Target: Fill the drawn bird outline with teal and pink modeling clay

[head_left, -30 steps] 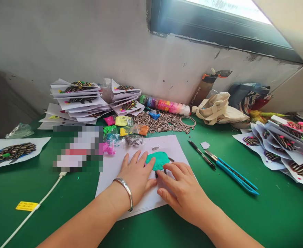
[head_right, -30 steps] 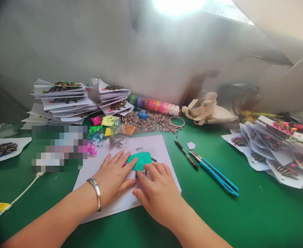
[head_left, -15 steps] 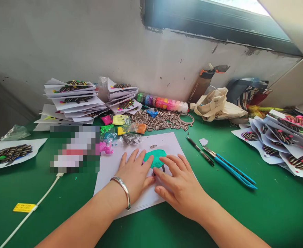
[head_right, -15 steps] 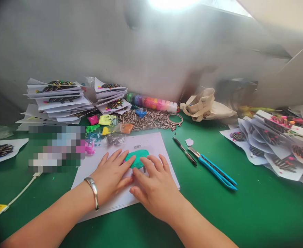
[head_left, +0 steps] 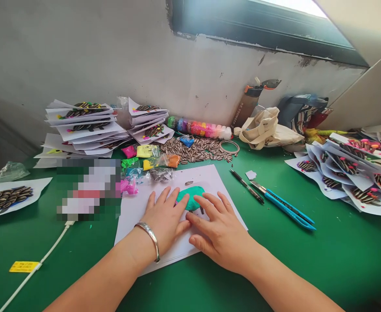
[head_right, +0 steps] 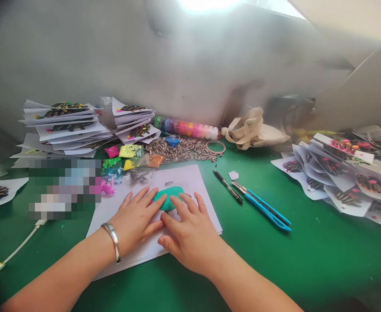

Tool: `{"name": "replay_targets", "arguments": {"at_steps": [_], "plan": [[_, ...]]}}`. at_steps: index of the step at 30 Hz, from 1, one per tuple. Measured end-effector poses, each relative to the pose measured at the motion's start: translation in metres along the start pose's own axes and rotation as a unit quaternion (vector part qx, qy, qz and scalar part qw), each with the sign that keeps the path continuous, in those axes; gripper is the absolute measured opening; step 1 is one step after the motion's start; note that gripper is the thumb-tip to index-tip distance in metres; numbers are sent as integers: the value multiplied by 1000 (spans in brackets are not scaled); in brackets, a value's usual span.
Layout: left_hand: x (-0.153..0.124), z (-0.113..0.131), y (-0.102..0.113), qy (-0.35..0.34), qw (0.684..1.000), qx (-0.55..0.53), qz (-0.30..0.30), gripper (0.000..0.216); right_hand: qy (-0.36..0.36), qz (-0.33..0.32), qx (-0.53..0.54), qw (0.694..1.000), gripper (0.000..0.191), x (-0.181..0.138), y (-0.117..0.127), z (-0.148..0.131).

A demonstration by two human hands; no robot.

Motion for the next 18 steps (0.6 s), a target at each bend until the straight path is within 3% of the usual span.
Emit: {"name": "replay_targets", "arguments": {"at_steps": [9, 15, 18], "plan": [[0, -1, -2, -4, 1000, 0, 0, 56, -17, -12, 13, 1000, 41, -1, -1, 4], [-1, -1, -3, -2, 1000, -13, -6, 58, -71, 55, 10, 996, 38, -2, 10, 19], [-1, 0, -1, -3, 1000, -13, 0, 58, -54, 30, 27, 998, 37, -1, 5, 15]]}}
Point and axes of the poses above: each hand's wrist, its own x-axis towards the middle knuckle, its own y-axis out of the back of the hand, z = x × y, the point moved 9 cm from there along x, towards the middle knuckle, and after that the axes turned 5 degrees about z, right-handed, at the moved point
